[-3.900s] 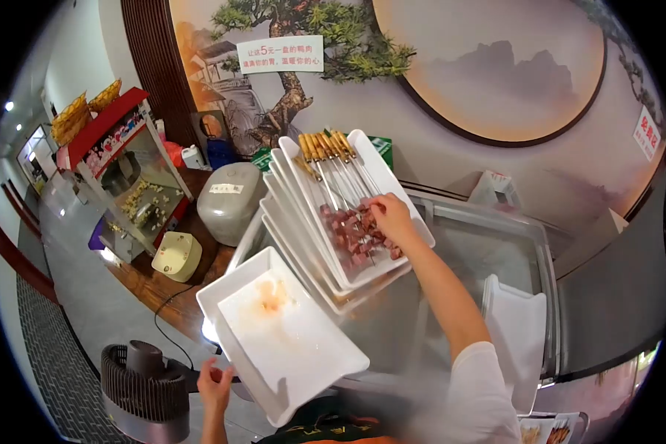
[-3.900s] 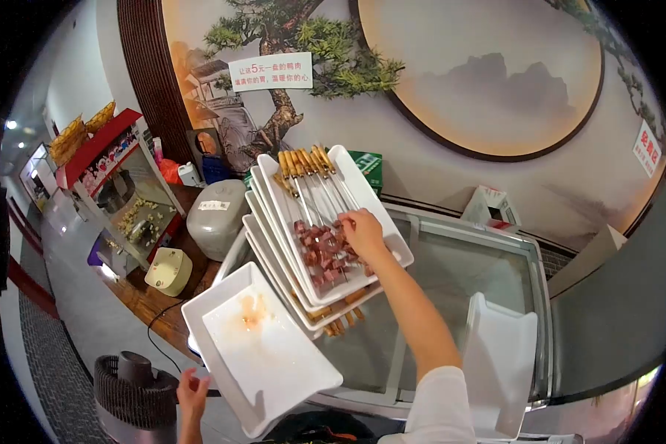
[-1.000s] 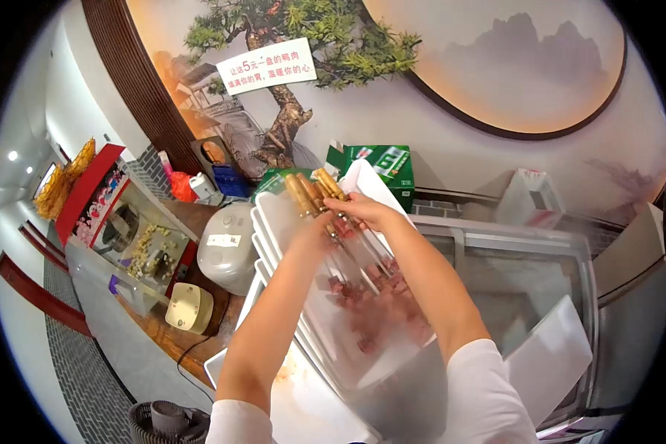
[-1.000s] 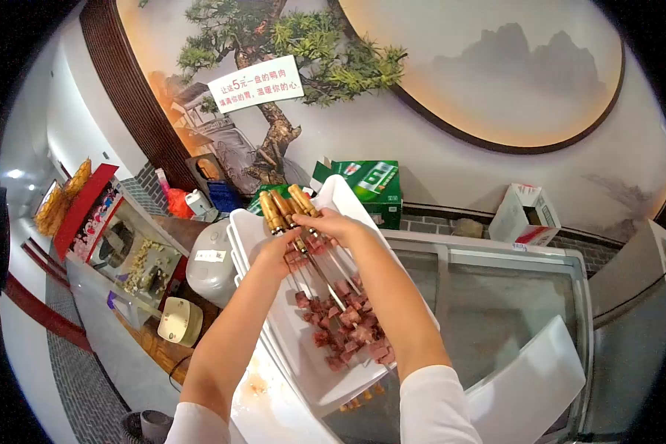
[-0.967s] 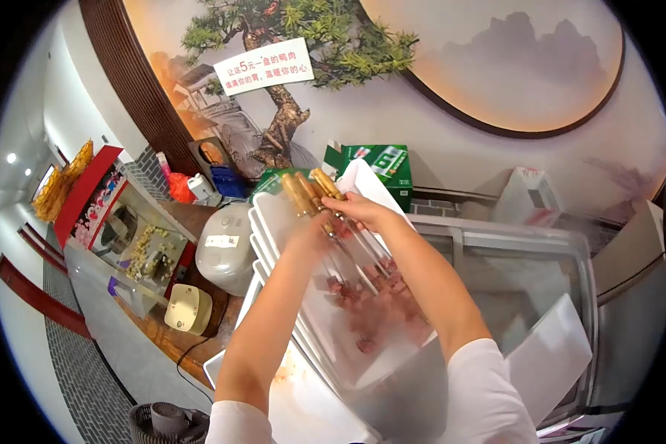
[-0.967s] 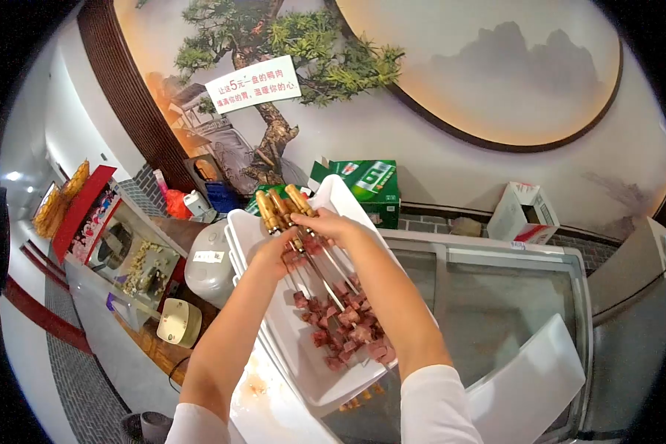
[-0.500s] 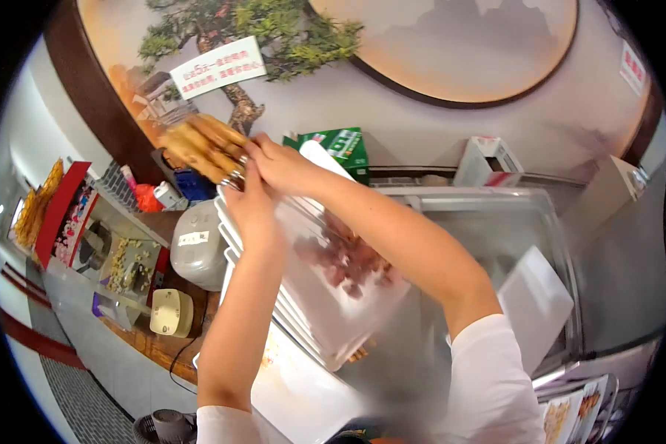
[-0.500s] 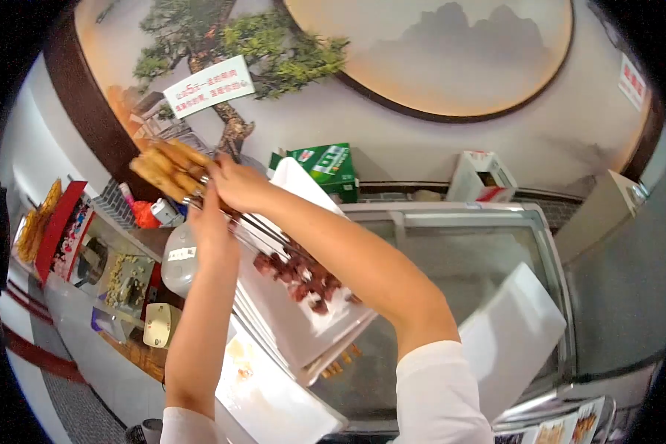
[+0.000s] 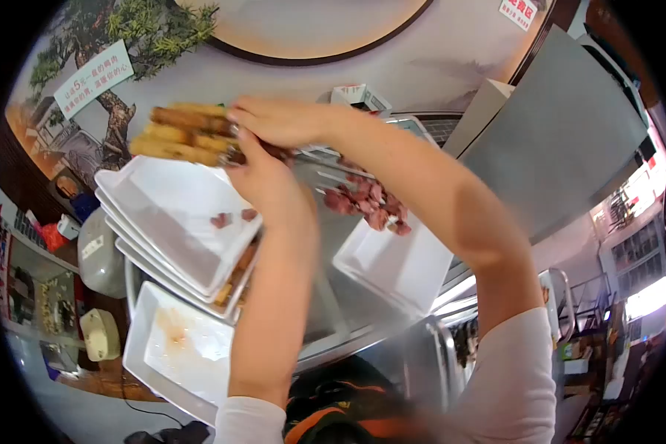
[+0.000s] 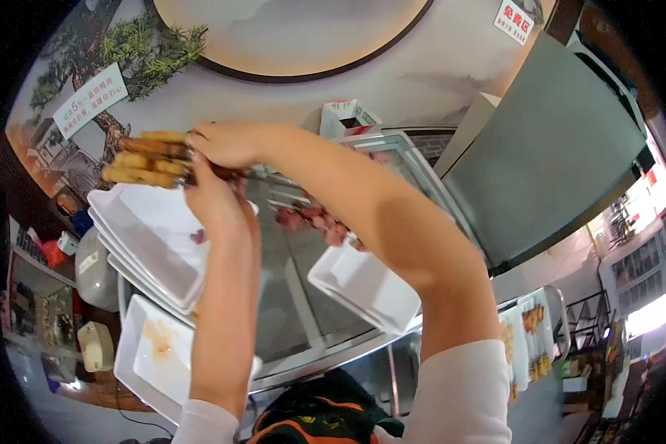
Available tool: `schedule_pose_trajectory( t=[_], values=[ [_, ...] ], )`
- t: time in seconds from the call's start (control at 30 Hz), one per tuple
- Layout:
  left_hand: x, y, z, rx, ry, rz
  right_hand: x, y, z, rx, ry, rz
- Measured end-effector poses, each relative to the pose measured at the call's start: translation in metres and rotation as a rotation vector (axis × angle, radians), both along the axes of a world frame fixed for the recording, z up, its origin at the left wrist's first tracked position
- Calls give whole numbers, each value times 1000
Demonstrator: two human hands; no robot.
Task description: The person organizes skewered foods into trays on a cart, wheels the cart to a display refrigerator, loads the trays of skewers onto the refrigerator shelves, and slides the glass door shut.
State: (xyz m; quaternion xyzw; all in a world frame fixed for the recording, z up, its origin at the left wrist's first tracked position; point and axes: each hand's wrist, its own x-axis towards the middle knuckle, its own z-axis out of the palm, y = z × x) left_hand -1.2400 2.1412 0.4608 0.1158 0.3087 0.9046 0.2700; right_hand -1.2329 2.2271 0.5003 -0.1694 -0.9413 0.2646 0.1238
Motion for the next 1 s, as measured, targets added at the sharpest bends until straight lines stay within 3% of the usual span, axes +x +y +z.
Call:
schedule_pose_trajectory(
  t=[0.03,0.1,0.17,0.23,0.33,0.53,0.63,0.73,0.97,1.0],
  values=[
    [25,7,-14,36,-64,53,28,-8,-2,-187,-115,-58],
    [53,13,-49,-3,-101,-18,54,7,-43,-145,-105,-21],
    [94,19,-65,-168,-189,63,89,12,-67,-279,-200,6],
    [124,30,-107,-204,-184,120,107,33,-125,-269,-157,97],
    [159,34,-135,-278,-269,187,135,35,-161,-228,-184,177],
    [189,49,-179,-378,-292,267,165,47,-202,-461,-229,314],
    [197,46,-193,-407,-287,280,170,47,-220,-430,-237,314],
    [205,41,-192,-532,-478,182,180,48,-229,-374,-301,354],
    [228,-4,-224,-680,-479,-261,221,27,-249,-249,-385,346],
    [231,-8,-233,-694,-546,-240,228,22,-251,-191,-395,318]
  ],
)
